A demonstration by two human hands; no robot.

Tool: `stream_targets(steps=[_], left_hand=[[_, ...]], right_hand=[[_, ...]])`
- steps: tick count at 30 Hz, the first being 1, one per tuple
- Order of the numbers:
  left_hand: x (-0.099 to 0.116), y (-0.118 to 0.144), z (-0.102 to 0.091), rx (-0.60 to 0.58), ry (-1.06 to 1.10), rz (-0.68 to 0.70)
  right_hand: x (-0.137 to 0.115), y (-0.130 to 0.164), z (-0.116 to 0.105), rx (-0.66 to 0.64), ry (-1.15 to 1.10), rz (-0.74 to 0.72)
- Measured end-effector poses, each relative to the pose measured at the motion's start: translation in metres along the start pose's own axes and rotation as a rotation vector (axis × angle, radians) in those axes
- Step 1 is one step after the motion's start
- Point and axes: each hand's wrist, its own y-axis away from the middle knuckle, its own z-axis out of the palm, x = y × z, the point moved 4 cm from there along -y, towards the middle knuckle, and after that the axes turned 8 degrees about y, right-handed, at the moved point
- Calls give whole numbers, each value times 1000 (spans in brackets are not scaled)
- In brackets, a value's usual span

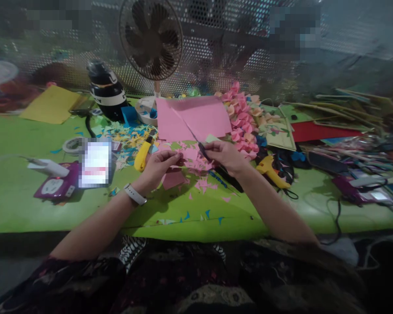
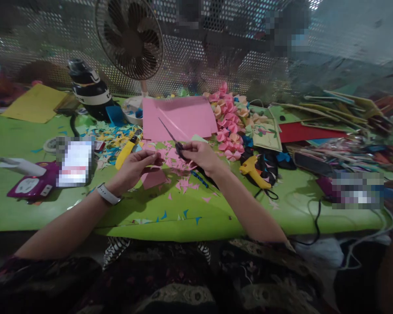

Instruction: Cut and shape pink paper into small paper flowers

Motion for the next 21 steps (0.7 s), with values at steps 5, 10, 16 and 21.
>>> stream_targets(steps=[5, 10, 16, 21], left_hand=[[7, 6, 3, 85, 84, 42], [7, 7, 4, 152, 172, 79], [4, 9, 6, 158, 129, 83], [-1, 11, 8, 101, 71, 26]], right_hand=[[-1, 36, 19, -134, -47, 24], [2, 49, 34, -194, 19, 91], [6, 51, 44, -228, 18, 56], [4, 50, 42, -223, 5, 30]])
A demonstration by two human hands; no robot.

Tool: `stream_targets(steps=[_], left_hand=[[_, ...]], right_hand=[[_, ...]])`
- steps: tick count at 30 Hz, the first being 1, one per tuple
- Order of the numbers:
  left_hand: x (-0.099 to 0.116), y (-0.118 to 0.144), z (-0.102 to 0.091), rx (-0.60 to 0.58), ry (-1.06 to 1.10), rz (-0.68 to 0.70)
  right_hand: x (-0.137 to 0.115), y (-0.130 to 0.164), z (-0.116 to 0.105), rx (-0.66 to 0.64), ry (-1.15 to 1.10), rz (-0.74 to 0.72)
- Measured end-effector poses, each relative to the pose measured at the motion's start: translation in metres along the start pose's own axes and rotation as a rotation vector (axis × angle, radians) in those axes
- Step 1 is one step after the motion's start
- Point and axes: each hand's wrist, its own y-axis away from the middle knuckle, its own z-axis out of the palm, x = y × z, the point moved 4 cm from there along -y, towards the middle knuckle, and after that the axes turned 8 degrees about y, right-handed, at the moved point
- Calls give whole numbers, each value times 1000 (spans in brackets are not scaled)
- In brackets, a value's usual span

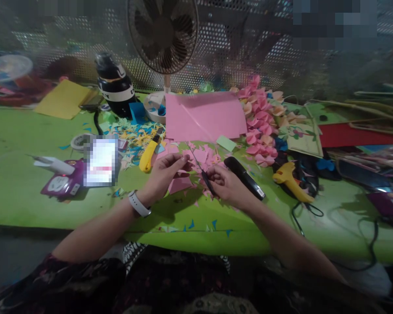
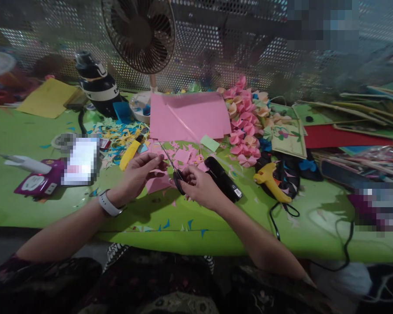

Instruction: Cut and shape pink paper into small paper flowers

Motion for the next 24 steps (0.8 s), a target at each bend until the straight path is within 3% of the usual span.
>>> stream_targets(steps=[6, 24], left_hand=[[1, 1, 0, -12, -14, 11], [1, 0, 1, -20, -4, 5]], right_hand=[[-5, 0, -2, -52, -12, 7], [-6, -1, -2, -26, 38, -22]])
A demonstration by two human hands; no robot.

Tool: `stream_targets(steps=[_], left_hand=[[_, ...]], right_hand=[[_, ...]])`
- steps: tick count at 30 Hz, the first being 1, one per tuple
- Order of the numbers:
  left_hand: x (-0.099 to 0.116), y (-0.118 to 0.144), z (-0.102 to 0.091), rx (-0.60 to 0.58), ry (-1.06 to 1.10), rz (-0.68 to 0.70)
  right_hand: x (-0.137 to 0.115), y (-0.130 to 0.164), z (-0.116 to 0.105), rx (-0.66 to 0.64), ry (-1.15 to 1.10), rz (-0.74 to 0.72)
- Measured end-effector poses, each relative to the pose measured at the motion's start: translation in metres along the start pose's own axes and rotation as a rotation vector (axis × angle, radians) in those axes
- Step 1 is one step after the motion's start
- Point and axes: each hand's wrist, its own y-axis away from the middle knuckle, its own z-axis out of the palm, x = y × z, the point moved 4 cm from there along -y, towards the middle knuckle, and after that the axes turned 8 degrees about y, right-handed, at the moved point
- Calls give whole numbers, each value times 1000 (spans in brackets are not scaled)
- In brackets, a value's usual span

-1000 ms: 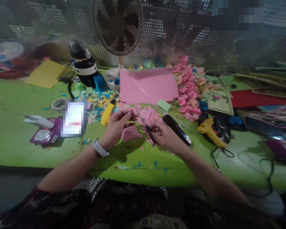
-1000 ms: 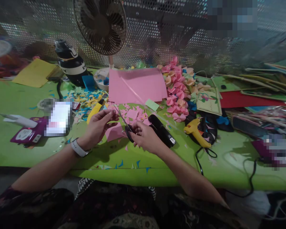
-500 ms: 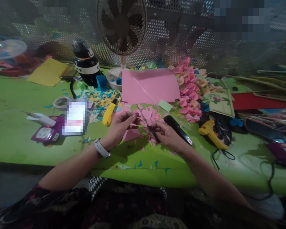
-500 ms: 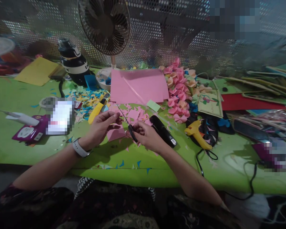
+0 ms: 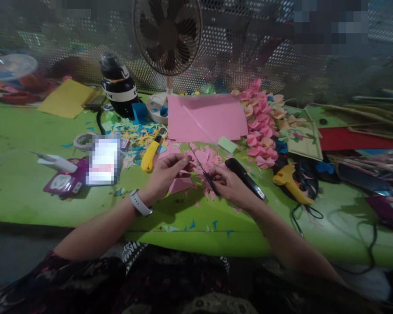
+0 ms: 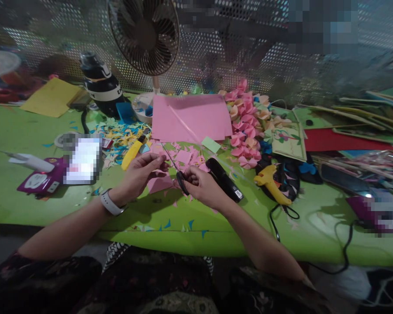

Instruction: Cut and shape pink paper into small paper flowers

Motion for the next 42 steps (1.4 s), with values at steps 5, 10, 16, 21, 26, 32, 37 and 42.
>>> stream_targets(steps=[5, 10, 16, 21, 26, 32, 37, 42], left_hand=[[0, 0, -1, -1, -7, -1], [-1, -1, -2, 15, -25, -2], [0, -3, -3, 38, 13, 5], [1, -3, -4, 36, -4, 10], [0, -3, -1, -50, -59, 10], [-3, -4, -2, -79, -56, 20], [-4, -2, -2, -72, -64, 24], [-3, -1, -2, -57, -46, 27]], right_hand=[[2, 0, -1, 13, 16, -12], [0, 1, -1, 22, 33, -29], [3, 1, -1, 24, 41, -57], [4, 0, -3, 18, 33, -30], [0, 0, -4, 2, 22, 0], [-4, 2, -4, -13, 11, -1], [-4, 1, -2, -15, -27, -5], [-4, 1, -3, -35, -29, -14]])
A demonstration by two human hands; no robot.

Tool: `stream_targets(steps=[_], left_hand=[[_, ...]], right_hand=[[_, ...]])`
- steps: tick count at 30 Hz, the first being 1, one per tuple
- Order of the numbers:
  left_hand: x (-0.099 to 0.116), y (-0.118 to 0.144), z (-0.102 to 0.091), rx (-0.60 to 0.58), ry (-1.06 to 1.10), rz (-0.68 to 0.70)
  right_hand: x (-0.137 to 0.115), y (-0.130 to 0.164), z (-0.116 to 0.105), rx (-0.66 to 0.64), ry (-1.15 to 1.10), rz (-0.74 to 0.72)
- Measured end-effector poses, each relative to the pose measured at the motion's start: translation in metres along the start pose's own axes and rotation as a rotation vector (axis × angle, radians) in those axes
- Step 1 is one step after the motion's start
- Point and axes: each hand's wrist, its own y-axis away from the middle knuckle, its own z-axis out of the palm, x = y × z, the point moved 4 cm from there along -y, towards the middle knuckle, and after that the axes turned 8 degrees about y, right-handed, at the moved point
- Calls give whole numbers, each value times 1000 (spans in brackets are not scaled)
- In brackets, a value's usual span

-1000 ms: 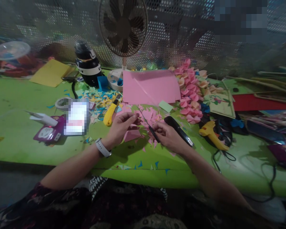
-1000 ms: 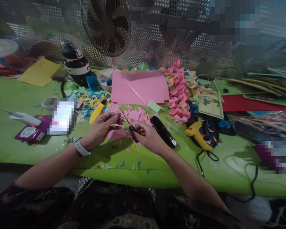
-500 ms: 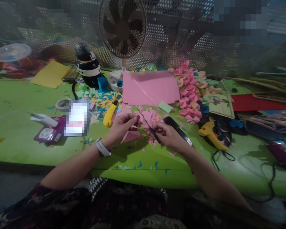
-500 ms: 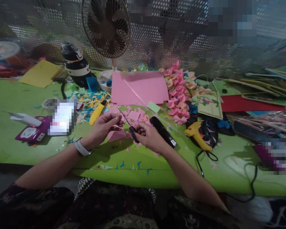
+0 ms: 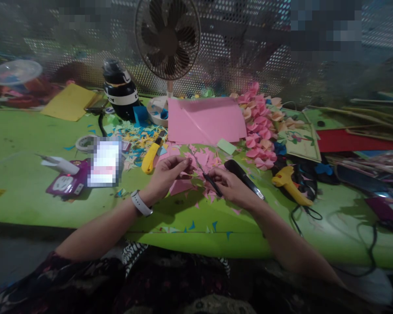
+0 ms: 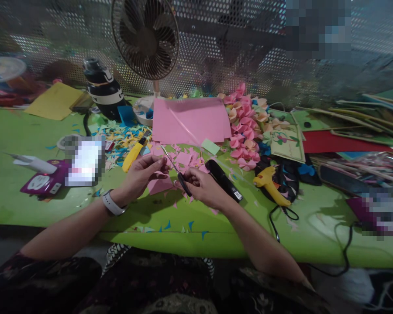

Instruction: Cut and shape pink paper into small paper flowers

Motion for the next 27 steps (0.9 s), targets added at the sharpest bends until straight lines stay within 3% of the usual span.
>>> stream_targets(steps=[27], left_hand=[[0, -3, -3, 41, 18, 13]], right_hand=[[1, 1, -1, 7, 48, 3]])
